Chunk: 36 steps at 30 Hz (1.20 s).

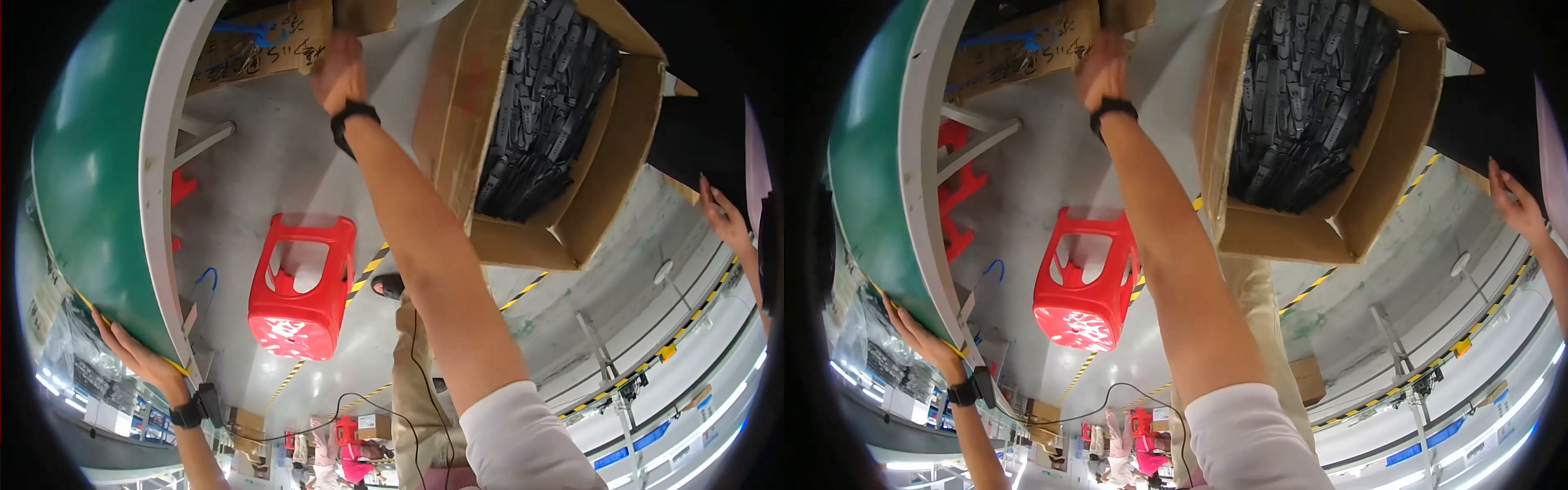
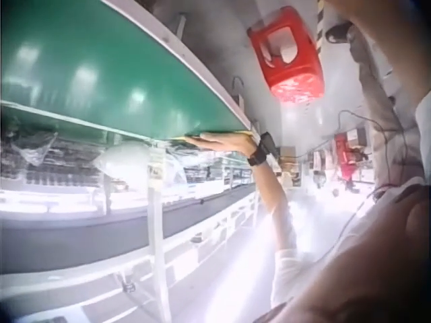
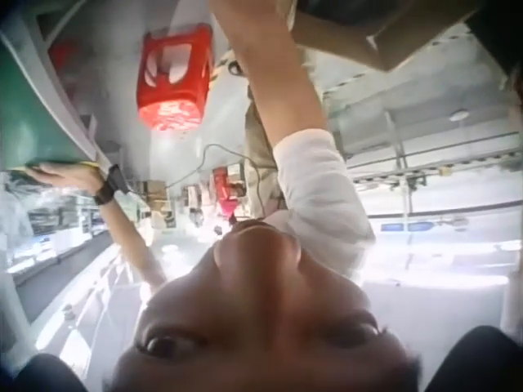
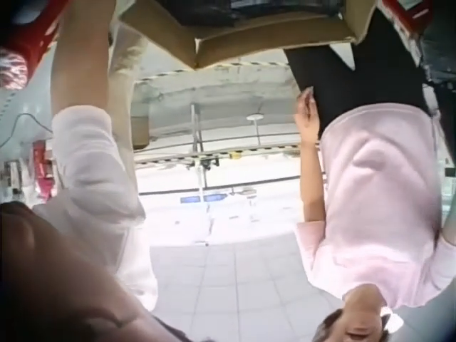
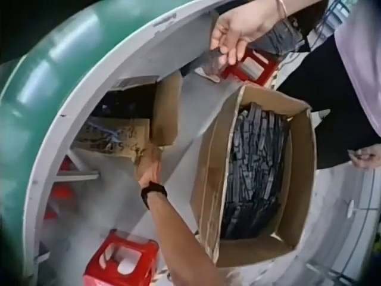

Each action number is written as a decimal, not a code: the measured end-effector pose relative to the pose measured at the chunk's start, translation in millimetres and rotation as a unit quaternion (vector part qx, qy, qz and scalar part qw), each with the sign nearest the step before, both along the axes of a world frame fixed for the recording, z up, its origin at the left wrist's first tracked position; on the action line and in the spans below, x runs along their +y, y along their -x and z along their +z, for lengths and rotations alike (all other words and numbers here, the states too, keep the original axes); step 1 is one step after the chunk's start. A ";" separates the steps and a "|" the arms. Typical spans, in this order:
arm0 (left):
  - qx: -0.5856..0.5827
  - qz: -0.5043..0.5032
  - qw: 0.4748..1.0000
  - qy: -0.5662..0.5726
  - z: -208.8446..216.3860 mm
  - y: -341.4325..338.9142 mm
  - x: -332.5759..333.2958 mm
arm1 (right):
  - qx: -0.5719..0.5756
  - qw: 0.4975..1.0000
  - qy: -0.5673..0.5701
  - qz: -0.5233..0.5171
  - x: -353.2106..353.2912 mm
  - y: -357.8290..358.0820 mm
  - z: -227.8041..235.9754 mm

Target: Inspecting and cleaning white dome-shaped electronic components at a manual assembly station using a specialized tool.

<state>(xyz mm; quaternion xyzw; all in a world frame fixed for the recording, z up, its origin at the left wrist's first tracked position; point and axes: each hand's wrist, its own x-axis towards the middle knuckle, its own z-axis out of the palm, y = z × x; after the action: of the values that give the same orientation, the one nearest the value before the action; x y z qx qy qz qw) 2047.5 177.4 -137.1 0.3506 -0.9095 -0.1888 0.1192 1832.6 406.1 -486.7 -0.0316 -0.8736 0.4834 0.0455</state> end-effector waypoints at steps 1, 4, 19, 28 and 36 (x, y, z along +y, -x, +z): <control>-0.006 -0.009 1.000 0.017 5.4 2.2 -4.5 | -0.003 0.999 0.029 -0.016 -15.9 23.9 1.1; -0.010 -0.011 1.000 0.013 -2.8 1.3 6.1 | -0.214 0.952 0.187 -0.114 -24.3 72.5 -37.9; -0.033 -0.011 0.999 0.021 5.9 -3.3 -9.0 | -0.122 0.936 -0.067 0.324 -31.5 -25.1 7.7; -0.022 -0.016 1.000 0.006 -0.7 -5.3 -7.0 | -0.015 0.971 0.011 0.238 -47.6 -96.7 22.4; -0.037 -0.025 0.998 0.041 4.0 -2.0 -5.9 | 0.111 0.908 -0.313 0.255 -43.6 30.9 -73.2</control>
<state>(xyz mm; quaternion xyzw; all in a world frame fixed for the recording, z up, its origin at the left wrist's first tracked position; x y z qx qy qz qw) 2049.5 171.5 -133.1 0.3291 -0.9288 -0.1411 0.0952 1801.7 362.5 -560.0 0.2621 -0.9477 0.1803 0.0247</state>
